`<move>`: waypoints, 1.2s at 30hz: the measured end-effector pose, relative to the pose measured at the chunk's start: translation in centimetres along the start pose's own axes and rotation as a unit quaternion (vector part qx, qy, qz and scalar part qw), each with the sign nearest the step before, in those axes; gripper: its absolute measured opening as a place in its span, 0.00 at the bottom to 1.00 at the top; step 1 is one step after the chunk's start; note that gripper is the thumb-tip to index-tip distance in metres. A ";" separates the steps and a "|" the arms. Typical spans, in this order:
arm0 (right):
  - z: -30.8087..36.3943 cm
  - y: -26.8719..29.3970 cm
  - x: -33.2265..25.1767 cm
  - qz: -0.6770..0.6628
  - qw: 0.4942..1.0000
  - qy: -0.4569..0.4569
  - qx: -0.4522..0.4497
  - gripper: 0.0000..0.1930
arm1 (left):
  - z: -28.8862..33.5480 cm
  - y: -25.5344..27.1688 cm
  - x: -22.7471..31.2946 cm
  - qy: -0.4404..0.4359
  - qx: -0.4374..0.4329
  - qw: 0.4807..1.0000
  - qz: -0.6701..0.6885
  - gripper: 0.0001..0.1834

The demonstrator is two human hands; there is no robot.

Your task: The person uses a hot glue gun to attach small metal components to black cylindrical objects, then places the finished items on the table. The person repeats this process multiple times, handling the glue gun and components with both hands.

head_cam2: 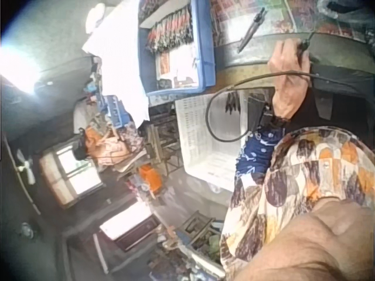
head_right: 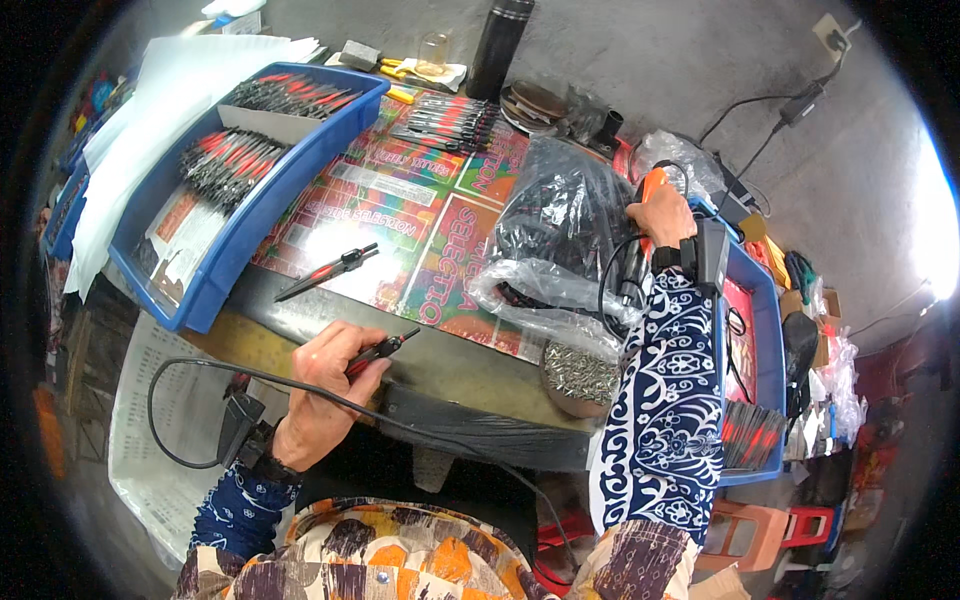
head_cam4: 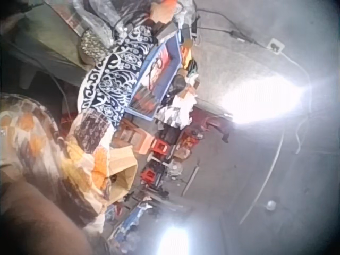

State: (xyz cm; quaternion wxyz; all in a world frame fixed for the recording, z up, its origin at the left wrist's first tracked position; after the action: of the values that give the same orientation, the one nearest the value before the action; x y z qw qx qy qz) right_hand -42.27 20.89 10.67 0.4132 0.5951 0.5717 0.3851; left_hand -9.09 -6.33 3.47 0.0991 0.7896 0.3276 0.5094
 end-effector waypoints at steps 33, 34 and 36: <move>24.5 14.8 1.3 -0.913 0.384 0.050 -0.125 0.17 | -0.5 -2.9 0.6 -0.145 0.019 0.953 -0.266 0.09; 24.9 14.5 1.1 -0.916 0.379 0.052 -0.122 0.16 | -0.4 -2.6 1.2 -0.153 0.035 0.955 -0.253 0.09; 25.5 14.0 0.8 -0.922 0.363 0.057 -0.119 0.16 | 0.3 -2.1 2.8 -0.175 0.063 0.969 -0.165 0.12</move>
State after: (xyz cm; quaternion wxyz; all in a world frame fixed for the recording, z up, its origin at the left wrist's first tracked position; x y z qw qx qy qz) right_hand -13.41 20.27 14.47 0.5430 -0.3827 0.7343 -0.1393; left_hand -8.93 -2.97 4.37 0.1875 0.8059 0.4628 0.3180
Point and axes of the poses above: each hand's wrist, its own z-axis away from the middle knuckle, its own y-axis out of the back of the hand, x = y × z, the point moved 2 cm from there along -z, towards the middle knuckle, and after that the axes turned 4 degrees about -y, right-handed, at the moved point
